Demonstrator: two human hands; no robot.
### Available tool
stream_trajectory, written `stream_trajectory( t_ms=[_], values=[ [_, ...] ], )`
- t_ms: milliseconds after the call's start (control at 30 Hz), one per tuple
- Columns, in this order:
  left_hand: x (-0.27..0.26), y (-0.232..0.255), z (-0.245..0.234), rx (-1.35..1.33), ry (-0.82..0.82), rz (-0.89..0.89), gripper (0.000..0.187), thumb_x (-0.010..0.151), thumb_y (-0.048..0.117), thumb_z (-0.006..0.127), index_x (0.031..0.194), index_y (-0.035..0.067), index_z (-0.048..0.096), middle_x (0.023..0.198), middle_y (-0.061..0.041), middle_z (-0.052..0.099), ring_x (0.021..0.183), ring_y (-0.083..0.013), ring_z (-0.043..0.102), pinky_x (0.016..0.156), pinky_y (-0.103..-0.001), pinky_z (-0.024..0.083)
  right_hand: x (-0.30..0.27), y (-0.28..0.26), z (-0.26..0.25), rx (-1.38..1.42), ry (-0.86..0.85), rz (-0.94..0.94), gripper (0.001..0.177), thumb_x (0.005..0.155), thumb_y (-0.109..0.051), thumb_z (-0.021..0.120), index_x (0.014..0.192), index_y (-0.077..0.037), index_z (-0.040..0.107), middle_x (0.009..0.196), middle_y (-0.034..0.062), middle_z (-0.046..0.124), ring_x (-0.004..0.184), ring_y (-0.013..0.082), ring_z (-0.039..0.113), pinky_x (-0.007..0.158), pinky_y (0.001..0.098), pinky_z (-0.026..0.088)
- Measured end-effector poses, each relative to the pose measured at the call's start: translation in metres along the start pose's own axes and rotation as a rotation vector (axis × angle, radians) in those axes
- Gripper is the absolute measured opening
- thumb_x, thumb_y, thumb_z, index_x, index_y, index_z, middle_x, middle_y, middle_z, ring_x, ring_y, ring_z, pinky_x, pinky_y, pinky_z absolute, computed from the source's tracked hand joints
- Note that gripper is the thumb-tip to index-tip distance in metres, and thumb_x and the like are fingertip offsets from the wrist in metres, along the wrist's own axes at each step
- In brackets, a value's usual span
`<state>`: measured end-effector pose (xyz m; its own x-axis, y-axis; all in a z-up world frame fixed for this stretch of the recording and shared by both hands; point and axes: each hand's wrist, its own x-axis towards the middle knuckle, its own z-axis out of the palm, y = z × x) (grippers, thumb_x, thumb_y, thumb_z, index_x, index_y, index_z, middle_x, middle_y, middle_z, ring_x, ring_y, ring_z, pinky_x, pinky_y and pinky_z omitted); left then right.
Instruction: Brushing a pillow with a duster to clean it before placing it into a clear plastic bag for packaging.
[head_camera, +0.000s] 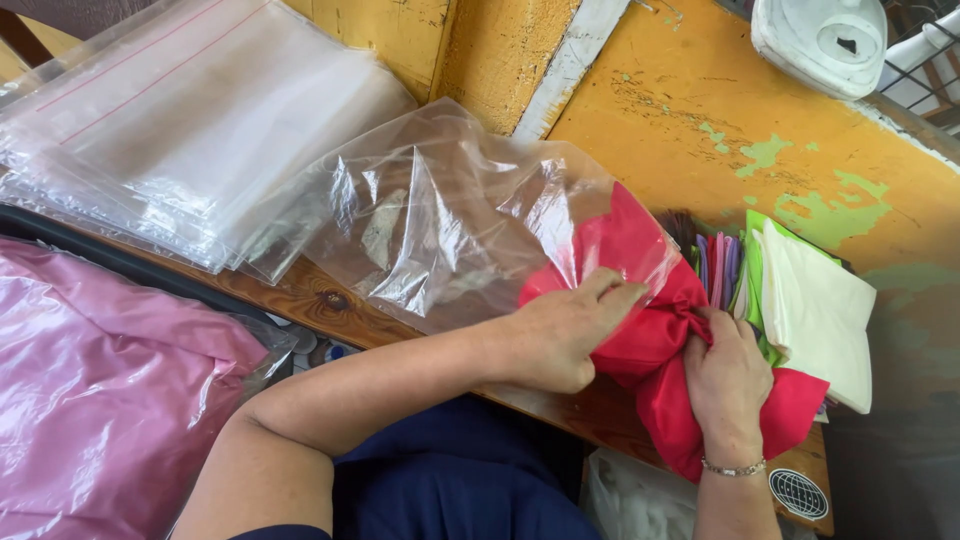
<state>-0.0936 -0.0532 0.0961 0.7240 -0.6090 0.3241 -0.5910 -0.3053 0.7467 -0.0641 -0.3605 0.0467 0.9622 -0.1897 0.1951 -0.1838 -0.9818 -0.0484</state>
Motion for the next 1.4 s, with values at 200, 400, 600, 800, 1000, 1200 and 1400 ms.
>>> stream_trajectory(
  t_ms=[200,400,600,800,1000,1200,1400],
  values=[
    [0.028,-0.014,0.031,-0.023,0.188,0.075,0.076,0.071,0.0,0.052,0.146,-0.004,0.038,0.14,-0.023,0.047,0.116,-0.0429,0.062,0.083,-0.051,0.058,-0.059,-0.09,-0.028,0.371,0.047,-0.636,0.024,0.089,-0.006,0.057,0.112,-0.006,0.064,0.104,0.0094,0.067,0.094,0.0365,0.065,0.076,0.0481,0.053],
    [0.034,-0.015,0.016,0.327,0.218,0.096,0.073,0.093,0.045,0.052,0.151,0.003,0.035,0.125,-0.02,0.069,0.089,-0.0403,0.073,0.063,-0.055,0.054,-0.03,-0.06,-0.013,0.379,0.218,-0.529,0.045,0.085,-0.011,0.067,0.129,-0.002,0.066,0.118,0.012,0.072,0.113,0.0329,0.066,0.094,0.0439,0.052],
    [0.072,-0.065,0.003,0.684,0.393,-0.003,0.067,0.101,0.055,0.045,0.144,0.004,0.048,0.155,-0.023,0.042,0.139,-0.0499,0.042,0.112,-0.062,0.036,-0.04,-0.074,-0.034,0.418,-0.098,-0.629,0.046,0.076,-0.014,0.076,0.121,-0.008,0.068,0.104,0.0079,0.074,0.098,0.0308,0.062,0.09,0.0413,0.05],
    [0.091,-0.107,0.025,0.749,0.293,-0.061,0.069,0.099,0.055,0.042,0.145,0.004,0.048,0.144,-0.021,0.053,0.144,-0.0482,0.036,0.117,-0.066,0.022,-0.059,-0.07,0.0,0.286,0.062,-0.812,0.028,0.081,-0.01,0.07,0.109,-0.011,0.072,0.117,0.0048,0.074,0.114,0.0282,0.063,0.101,0.0452,0.048],
    [0.101,-0.071,0.017,0.806,0.005,-0.057,0.013,0.092,0.026,0.065,0.097,0.015,0.07,0.089,-0.001,0.074,0.09,-0.0271,0.07,0.119,-0.077,0.016,-0.06,-0.073,-0.01,0.322,0.261,-0.796,0.037,0.08,0.001,0.064,0.113,-0.011,0.075,0.116,0.0056,0.075,0.112,0.0257,0.067,0.105,0.0438,0.047],
    [0.104,-0.029,0.056,0.592,0.342,0.423,0.022,0.094,0.036,0.058,0.088,0.017,0.065,0.083,-0.002,0.076,0.098,-0.0282,0.072,0.112,-0.073,0.036,-0.066,-0.071,0.013,0.307,0.355,-0.817,0.029,0.066,0.007,0.058,0.088,-0.007,0.07,0.084,0.0131,0.067,0.083,0.0395,0.058,0.083,0.0499,0.048],
    [0.086,-0.052,0.051,0.695,0.464,0.484,0.034,0.099,0.041,0.067,0.126,0.021,0.072,0.161,-0.01,0.04,0.156,-0.0419,0.02,0.123,-0.079,0.008,-0.063,-0.056,0.014,-0.091,0.284,-0.465,0.09,0.07,-0.067,0.074,0.13,-0.002,0.06,0.133,0.0209,0.063,0.133,0.0384,0.053,0.116,0.0559,0.036]
  ],
)
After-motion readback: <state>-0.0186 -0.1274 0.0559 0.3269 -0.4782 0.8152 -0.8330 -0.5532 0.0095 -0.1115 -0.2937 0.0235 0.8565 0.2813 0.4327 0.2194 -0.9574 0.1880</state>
